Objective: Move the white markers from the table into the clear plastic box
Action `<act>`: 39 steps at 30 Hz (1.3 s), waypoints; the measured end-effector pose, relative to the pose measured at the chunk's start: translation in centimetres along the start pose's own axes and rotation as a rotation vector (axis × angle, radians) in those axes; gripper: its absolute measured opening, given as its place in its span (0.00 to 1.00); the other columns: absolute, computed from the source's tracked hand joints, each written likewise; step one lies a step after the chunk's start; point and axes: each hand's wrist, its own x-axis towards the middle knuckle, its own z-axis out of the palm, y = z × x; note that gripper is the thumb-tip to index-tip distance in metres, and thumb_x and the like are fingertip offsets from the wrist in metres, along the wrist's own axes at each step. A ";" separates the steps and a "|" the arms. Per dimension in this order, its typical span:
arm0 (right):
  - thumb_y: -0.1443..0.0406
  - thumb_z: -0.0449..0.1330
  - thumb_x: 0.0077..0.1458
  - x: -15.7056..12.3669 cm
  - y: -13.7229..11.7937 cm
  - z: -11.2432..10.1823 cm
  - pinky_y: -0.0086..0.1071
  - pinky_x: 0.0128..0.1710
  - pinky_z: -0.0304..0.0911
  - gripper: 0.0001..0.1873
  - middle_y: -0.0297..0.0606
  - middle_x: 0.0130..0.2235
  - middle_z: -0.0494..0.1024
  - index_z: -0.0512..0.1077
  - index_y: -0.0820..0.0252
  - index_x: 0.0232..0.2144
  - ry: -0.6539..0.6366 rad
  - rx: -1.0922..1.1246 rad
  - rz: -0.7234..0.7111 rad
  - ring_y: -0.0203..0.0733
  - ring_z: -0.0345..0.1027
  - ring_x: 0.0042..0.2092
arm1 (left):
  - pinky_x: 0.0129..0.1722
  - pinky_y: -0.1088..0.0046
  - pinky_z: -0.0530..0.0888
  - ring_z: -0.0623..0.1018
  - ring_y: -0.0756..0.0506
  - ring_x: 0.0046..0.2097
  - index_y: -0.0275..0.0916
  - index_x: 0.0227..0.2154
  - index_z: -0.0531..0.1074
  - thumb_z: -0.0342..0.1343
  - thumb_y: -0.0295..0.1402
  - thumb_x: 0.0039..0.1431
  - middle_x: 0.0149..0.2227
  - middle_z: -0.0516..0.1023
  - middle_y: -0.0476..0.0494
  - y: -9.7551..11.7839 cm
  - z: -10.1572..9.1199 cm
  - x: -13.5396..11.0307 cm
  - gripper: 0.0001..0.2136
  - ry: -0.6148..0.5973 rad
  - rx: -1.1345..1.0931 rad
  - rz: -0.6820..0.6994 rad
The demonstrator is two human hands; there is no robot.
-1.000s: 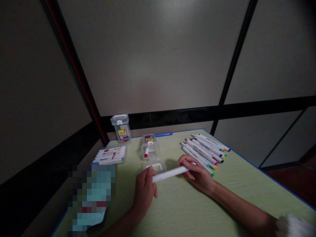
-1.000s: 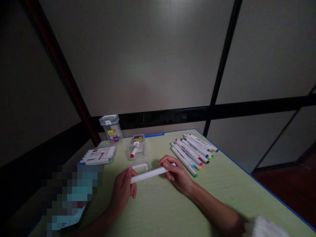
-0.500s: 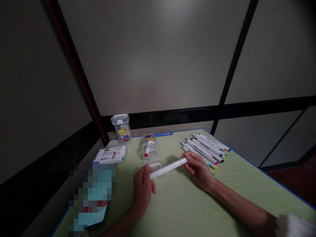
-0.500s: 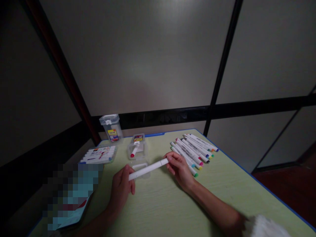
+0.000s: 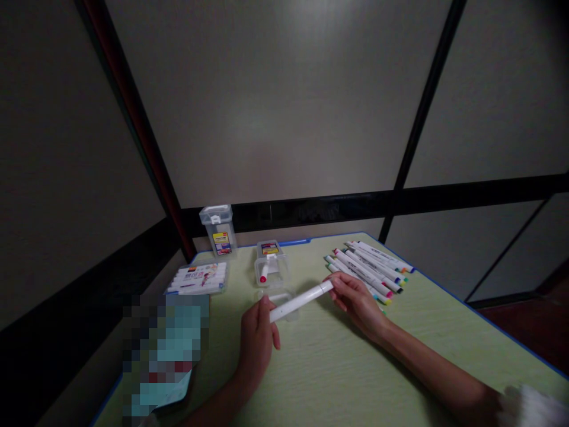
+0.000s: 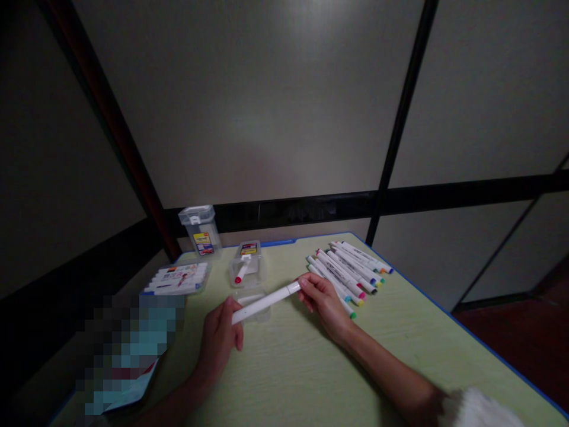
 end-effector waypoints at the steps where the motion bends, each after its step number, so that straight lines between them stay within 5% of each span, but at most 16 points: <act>1: 0.55 0.61 0.46 0.0 0.1 -0.1 0.26 0.16 0.37 0.15 0.29 0.18 0.63 0.68 0.62 0.23 0.008 -0.023 -0.001 0.27 0.48 0.17 | 0.10 0.79 0.53 0.56 0.55 0.09 0.38 0.15 0.62 0.44 0.55 0.46 0.05 0.55 0.56 0.0 0.0 0.0 0.23 -0.003 -0.001 -0.004; 10: 0.47 0.57 0.44 -0.1 0.2 0.2 0.27 0.15 0.38 0.24 0.26 0.13 0.54 0.58 0.59 0.14 0.046 -0.270 0.012 0.29 0.44 0.16 | 0.11 0.79 0.53 0.56 0.54 0.09 0.37 0.14 0.63 0.45 0.56 0.45 0.05 0.56 0.56 0.2 -0.2 -0.1 0.25 -0.019 -0.023 -0.007; 23: 0.44 0.53 0.45 -0.1 1.1 0.0 0.28 0.15 0.34 0.28 0.24 0.11 0.49 0.52 0.56 0.11 0.044 -0.270 0.108 0.28 0.39 0.15 | 0.11 0.80 0.55 0.58 0.54 0.10 0.37 0.18 0.63 0.46 0.56 0.46 0.07 0.55 0.58 -0.1 -0.1 0.1 0.23 -0.049 -0.073 0.013; 33: 0.46 0.56 0.44 0.2 1.3 -0.2 0.27 0.14 0.36 0.28 0.24 0.11 0.48 0.50 0.56 0.10 0.139 -0.148 0.129 0.28 0.41 0.14 | 0.17 0.80 0.58 0.60 0.54 0.17 0.38 0.37 0.60 0.46 0.44 0.56 0.16 0.59 0.58 -1.4 -0.1 -0.7 0.14 -0.299 -0.095 0.175; 39: 0.49 0.58 0.45 0.3 1.2 -0.4 0.27 0.13 0.38 0.27 0.24 0.11 0.49 0.51 0.56 0.11 0.181 -0.069 0.142 0.28 0.42 0.14 | 0.24 0.76 0.61 0.62 0.52 0.23 0.39 0.38 0.59 0.42 0.43 0.59 0.21 0.60 0.54 -1.6 -0.7 -1.6 0.13 -0.539 -0.077 0.239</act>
